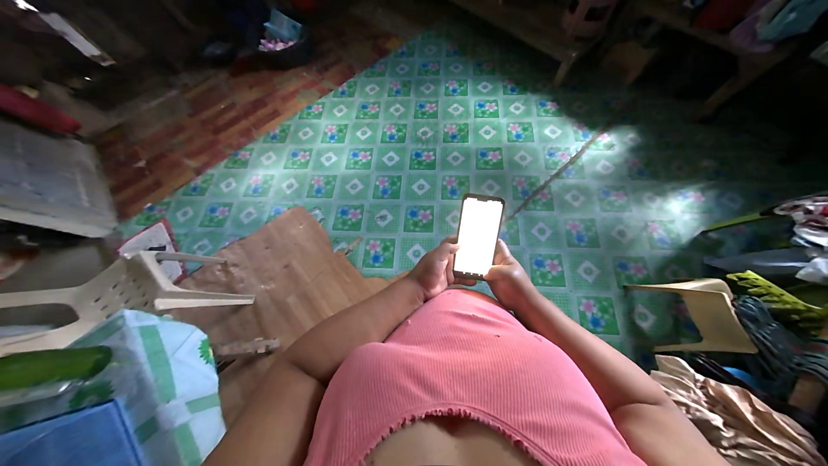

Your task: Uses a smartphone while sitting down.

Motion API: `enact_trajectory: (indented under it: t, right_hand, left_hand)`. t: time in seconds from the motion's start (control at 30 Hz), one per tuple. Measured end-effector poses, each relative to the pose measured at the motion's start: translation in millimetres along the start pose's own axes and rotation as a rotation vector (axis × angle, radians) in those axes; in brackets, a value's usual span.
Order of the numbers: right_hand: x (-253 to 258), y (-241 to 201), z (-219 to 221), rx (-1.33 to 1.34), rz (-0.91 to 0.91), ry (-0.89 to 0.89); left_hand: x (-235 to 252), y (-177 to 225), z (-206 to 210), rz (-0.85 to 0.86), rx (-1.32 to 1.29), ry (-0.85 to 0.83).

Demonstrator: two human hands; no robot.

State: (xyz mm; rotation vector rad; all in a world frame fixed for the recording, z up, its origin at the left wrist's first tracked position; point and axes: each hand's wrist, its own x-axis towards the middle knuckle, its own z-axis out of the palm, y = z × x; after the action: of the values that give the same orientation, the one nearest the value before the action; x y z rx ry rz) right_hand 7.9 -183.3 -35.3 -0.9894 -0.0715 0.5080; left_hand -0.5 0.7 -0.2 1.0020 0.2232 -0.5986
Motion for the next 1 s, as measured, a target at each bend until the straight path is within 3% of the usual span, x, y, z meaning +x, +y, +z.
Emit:
enact_trajectory:
  t: [0.77,1.0]
  right_hand:
    - [-1,-2,-3,0.016,0.004,-0.019]
    - [7,-11,-8,-0.053,0.064,-0.063]
  left_hand:
    - [3,-2,-1,0.008,0.020,-0.042]
    - [2,-7,3,0.051,-0.033,0.022]
